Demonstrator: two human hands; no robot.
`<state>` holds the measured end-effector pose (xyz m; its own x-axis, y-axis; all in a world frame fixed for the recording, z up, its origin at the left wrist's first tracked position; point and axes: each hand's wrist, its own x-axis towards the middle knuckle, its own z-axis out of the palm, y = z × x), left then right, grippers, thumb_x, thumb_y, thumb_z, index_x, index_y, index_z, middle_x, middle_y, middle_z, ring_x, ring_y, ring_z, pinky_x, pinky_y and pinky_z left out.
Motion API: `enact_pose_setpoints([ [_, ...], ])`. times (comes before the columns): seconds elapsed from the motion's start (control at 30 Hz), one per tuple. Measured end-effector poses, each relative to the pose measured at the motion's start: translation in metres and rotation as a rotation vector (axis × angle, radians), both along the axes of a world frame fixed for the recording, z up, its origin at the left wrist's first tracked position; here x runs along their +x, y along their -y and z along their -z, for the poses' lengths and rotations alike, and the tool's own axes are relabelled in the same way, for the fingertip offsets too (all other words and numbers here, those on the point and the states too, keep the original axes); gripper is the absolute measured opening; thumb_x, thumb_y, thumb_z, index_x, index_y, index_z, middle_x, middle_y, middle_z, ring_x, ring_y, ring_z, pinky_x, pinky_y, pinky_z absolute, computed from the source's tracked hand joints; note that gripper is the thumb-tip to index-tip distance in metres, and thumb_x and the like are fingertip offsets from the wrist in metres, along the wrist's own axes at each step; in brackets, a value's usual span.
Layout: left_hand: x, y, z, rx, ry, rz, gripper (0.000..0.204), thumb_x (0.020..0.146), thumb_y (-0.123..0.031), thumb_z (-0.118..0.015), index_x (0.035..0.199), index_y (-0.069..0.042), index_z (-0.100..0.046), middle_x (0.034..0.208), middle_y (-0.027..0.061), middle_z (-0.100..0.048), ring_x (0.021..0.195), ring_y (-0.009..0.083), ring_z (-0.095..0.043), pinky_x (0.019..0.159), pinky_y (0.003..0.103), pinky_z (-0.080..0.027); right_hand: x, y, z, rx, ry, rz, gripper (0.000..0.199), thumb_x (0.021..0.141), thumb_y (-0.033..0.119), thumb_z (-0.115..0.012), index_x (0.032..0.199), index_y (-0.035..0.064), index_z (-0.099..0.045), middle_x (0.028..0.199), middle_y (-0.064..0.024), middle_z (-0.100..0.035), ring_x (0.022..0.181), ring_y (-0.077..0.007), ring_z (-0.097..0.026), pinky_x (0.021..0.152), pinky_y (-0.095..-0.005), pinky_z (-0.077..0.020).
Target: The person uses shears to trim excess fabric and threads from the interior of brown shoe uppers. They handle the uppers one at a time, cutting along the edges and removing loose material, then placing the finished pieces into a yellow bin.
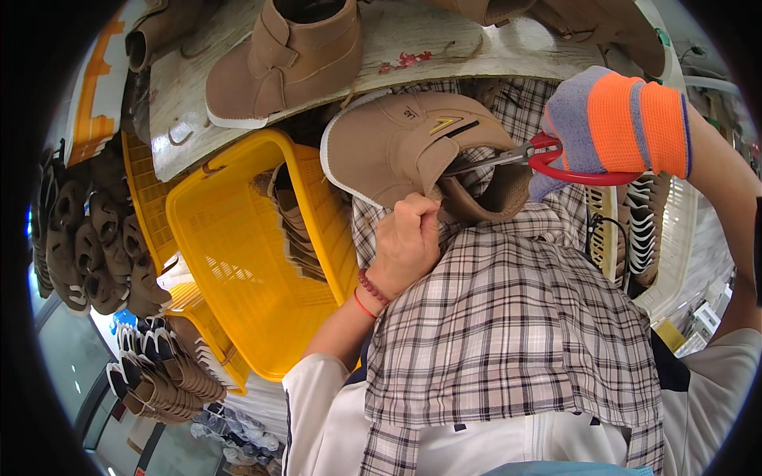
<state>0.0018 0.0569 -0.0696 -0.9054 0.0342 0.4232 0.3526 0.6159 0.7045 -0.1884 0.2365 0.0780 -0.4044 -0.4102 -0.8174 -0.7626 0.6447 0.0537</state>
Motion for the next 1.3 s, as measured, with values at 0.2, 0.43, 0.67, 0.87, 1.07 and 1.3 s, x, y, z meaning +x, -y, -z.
enact_pose_setpoints([
  [0.2, -0.003, -0.001, -0.001, 0.0, -0.012, 0.011, 0.019, 0.08, 0.007, -0.061, 0.096, -0.001, -0.052, 0.082, 0.0128, -0.061, 0.059, 0.0291, -0.059, 0.051, 0.035, -0.048, 0.0, -0.007, -0.003, -0.01, -0.024, 0.017, 0.059, 0.076, 0.062, -0.063, 0.086, 0.0048, -0.072, 0.072, -0.0131, -0.067, 0.069, -0.0288, -0.067, 0.062, -0.0368, -0.0533],
  [0.43, 0.003, -0.002, -0.001, 0.008, 0.016, -0.041, 0.02, 0.081, 0.007, -0.061, 0.096, -0.001, -0.052, 0.082, 0.0133, -0.061, 0.059, 0.0294, -0.06, 0.052, 0.035, -0.048, -0.004, -0.011, 0.003, -0.063, -0.008, 0.018, 0.052, 0.074, 0.055, -0.068, 0.088, 0.0048, -0.071, 0.073, -0.013, -0.067, 0.07, -0.0287, -0.067, 0.063, -0.0352, -0.0534],
  [0.67, 0.009, 0.0, -0.006, 0.001, 0.046, -0.061, 0.018, 0.082, 0.005, -0.062, 0.096, -0.001, -0.053, 0.082, 0.0134, -0.06, 0.063, 0.0302, -0.06, 0.058, 0.036, -0.049, 0.008, -0.024, -0.014, -0.15, 0.044, 0.126, 0.045, 0.071, 0.04, -0.078, 0.096, 0.0041, -0.069, 0.08, -0.0124, -0.069, 0.075, -0.0285, -0.068, 0.066, -0.033, -0.0533],
  [0.87, 0.037, 0.026, -0.016, 0.176, 0.229, -0.313, 0.038, 0.087, 0.011, -0.054, 0.12, 0.004, -0.038, 0.112, 0.0114, -0.058, 0.091, 0.0124, -0.06, 0.075, 0.022, -0.049, 0.02, -0.078, 0.008, -0.675, 0.216, 0.845, 0.034, 0.08, 0.031, -0.076, 0.096, 0.004, -0.063, 0.072, -0.0024, -0.062, 0.057, -0.0087, -0.054, 0.054, -0.0247, -0.046],
  [1.07, 0.036, 0.02, -0.07, 0.206, 0.34, -0.283, 0.058, 0.087, 0.013, -0.044, 0.142, 0.004, -0.029, 0.126, 0.0118, -0.056, 0.103, 0.0124, -0.058, 0.087, 0.023, -0.046, 0.066, -0.006, 0.105, -1.258, 0.758, 1.323, 0.033, 0.087, 0.031, -0.07, 0.1, 0.0021, -0.061, 0.075, -0.0006, -0.063, 0.054, -0.0056, -0.053, 0.046, -0.021, -0.0422],
  [1.3, 0.064, 0.057, -0.1, 0.556, 0.306, -0.448, 0.045, 0.09, -0.002, -0.045, 0.135, 0.004, -0.039, 0.12, 0.0125, -0.056, 0.111, 0.0196, -0.055, 0.097, 0.032, -0.043, 0.089, 0.04, 0.044, -1.441, 1.019, 0.883, 0.038, 0.082, 0.028, -0.071, 0.106, 0.0001, -0.059, 0.082, -0.0062, -0.064, 0.072, -0.0138, -0.059, 0.066, -0.028, -0.0486],
])
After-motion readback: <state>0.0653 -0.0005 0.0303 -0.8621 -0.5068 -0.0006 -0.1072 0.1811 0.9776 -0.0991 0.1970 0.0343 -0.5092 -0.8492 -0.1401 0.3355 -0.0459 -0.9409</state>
